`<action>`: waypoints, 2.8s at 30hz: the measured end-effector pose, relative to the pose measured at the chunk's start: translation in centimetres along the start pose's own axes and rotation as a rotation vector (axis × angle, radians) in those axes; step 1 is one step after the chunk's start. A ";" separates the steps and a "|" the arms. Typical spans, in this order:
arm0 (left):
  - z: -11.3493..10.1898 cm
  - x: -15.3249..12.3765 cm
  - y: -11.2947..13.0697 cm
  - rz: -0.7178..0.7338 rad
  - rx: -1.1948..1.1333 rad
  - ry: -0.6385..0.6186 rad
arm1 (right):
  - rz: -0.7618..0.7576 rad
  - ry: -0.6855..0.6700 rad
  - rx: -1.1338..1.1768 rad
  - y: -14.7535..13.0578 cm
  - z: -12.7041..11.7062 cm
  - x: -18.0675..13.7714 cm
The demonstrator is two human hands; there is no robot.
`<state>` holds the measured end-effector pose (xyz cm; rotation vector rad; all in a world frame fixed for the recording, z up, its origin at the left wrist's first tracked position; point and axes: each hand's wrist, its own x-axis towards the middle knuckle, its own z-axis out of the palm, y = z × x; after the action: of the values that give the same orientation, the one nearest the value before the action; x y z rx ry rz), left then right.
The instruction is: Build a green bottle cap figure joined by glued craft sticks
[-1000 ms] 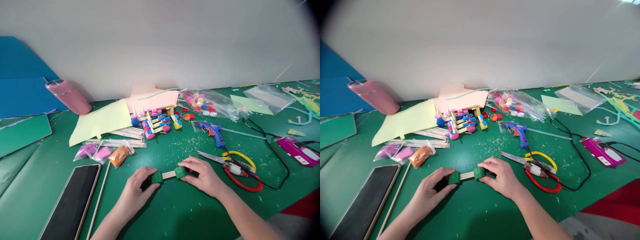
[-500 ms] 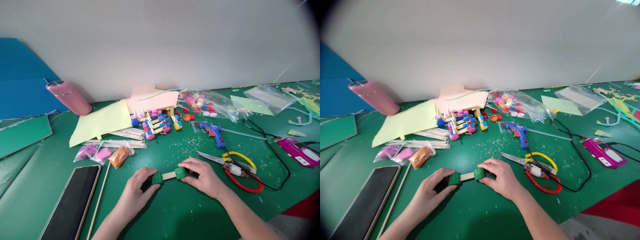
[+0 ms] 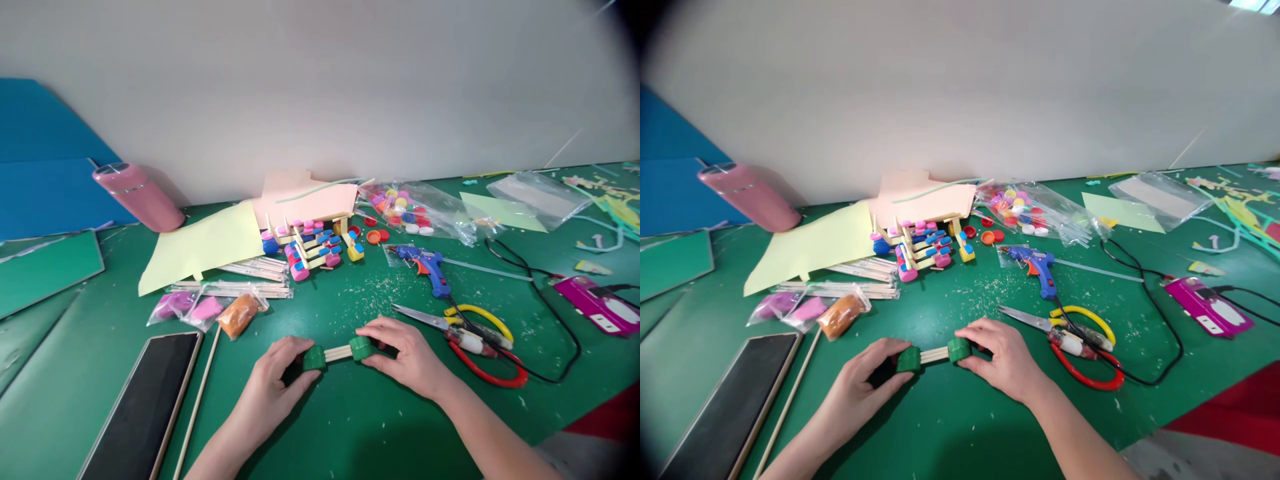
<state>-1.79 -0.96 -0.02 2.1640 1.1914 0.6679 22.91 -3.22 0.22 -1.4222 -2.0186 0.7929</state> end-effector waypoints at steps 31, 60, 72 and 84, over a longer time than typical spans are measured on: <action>0.0 -0.1 0.0 -0.010 -0.002 -0.024 | 0.022 -0.005 0.009 -0.2 0.0 0.0; 0.0 0.0 0.0 -0.006 -0.014 -0.037 | 0.043 -0.024 0.025 -0.1 0.0 -0.1; 0.0 0.0 -0.1 -0.005 -0.006 -0.030 | 0.043 -0.019 0.015 -0.1 0.1 0.0; 0.1 -0.2 -0.4 -0.006 0.003 -0.028 | 0.036 -0.018 0.006 0.0 0.0 -0.2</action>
<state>-2.03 -1.02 -0.41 2.1647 1.1851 0.6318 22.93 -3.39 0.16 -1.4571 -2.0066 0.8293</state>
